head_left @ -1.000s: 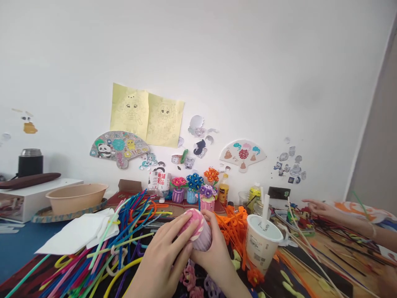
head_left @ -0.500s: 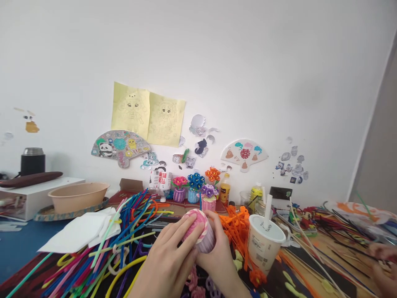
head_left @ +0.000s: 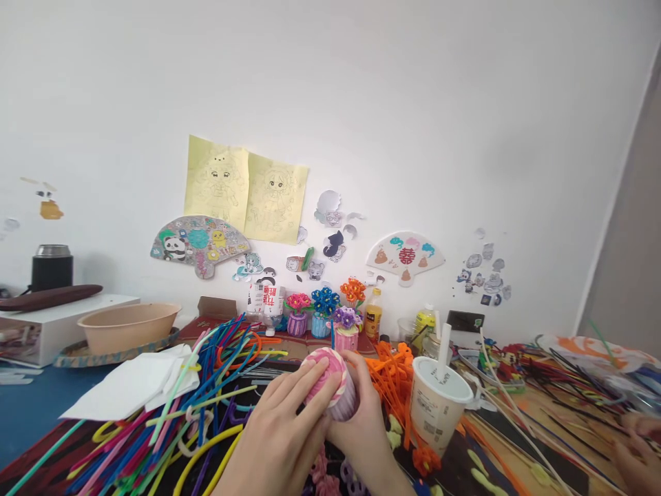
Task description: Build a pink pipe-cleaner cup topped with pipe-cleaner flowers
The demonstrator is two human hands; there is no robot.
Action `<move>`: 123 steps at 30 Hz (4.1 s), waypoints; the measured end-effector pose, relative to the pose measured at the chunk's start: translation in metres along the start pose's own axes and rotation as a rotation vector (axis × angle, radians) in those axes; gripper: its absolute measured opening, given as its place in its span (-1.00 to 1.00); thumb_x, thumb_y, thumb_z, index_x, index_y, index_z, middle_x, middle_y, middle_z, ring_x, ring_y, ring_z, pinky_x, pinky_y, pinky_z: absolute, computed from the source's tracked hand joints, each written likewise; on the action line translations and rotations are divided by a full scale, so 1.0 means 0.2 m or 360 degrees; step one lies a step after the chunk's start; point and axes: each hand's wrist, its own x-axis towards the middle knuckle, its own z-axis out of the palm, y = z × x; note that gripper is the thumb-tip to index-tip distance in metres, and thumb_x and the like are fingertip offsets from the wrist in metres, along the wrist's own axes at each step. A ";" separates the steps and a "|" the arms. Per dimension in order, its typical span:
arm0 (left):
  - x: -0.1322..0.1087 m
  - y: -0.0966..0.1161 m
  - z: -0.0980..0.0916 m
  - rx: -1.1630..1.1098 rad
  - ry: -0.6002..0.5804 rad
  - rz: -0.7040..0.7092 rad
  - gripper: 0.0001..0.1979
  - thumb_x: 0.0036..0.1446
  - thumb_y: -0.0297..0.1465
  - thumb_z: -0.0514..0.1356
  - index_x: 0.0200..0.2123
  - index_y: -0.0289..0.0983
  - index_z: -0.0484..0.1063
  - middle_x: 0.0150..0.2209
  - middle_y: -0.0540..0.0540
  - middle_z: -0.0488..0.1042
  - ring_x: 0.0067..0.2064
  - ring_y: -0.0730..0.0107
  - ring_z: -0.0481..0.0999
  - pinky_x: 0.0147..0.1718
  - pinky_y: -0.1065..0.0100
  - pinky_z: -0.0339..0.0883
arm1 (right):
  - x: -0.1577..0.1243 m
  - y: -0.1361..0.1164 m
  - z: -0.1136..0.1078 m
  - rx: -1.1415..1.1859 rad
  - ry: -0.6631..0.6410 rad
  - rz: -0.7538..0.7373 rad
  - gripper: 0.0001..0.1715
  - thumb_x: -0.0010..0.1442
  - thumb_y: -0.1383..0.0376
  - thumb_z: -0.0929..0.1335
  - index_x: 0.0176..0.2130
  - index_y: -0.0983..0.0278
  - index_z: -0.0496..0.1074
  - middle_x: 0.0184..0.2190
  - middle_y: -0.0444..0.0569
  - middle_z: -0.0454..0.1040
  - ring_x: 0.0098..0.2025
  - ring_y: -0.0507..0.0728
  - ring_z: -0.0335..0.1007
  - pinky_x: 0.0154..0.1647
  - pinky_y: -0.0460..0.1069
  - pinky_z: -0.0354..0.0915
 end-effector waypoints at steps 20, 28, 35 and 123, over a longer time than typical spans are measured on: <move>-0.02 0.01 0.01 0.0081 0.0068 0.0002 -0.50 0.16 -0.53 0.08 0.18 -0.15 0.24 0.22 -0.13 0.27 0.21 0.16 0.26 0.04 0.19 0.35 | 0.00 0.03 0.03 0.0116 -0.0018 -0.0124 -0.24 -0.21 0.46 0.46 -0.03 0.17 0.17 -0.08 -0.03 0.48 -0.06 0.19 0.46 -0.15 -0.05 0.41; -0.02 0.01 0.01 0.0031 0.0084 0.0024 -0.53 0.17 -0.50 0.07 0.16 -0.17 0.26 0.19 -0.14 0.32 0.19 0.16 0.30 0.04 0.20 0.36 | -0.01 0.00 0.01 0.0094 -0.0007 -0.0148 -0.28 -0.19 0.43 0.47 -0.04 0.16 0.19 -0.07 -0.04 0.47 -0.03 0.19 0.44 -0.17 -0.06 0.41; -0.01 0.01 0.00 0.0029 0.0052 0.0003 -0.54 0.18 -0.50 0.06 0.16 -0.20 0.25 0.19 -0.15 0.31 0.19 0.17 0.29 0.06 0.20 0.35 | 0.00 0.02 0.02 0.0134 -0.0024 -0.0168 -0.29 -0.20 0.44 0.45 -0.05 0.15 0.20 -0.11 -0.07 0.48 -0.09 0.17 0.46 -0.15 -0.05 0.40; 0.00 0.01 -0.06 0.0196 0.0150 0.0062 -0.49 0.20 -0.45 0.06 0.22 -0.09 0.19 0.10 -0.05 0.40 -0.05 0.23 0.35 -0.12 0.25 0.19 | 0.00 0.17 -0.10 0.1408 -0.0288 0.0547 -0.42 -0.12 0.05 0.54 -0.09 0.16 0.50 -0.16 0.00 0.59 -0.09 0.26 0.47 -0.02 0.14 0.33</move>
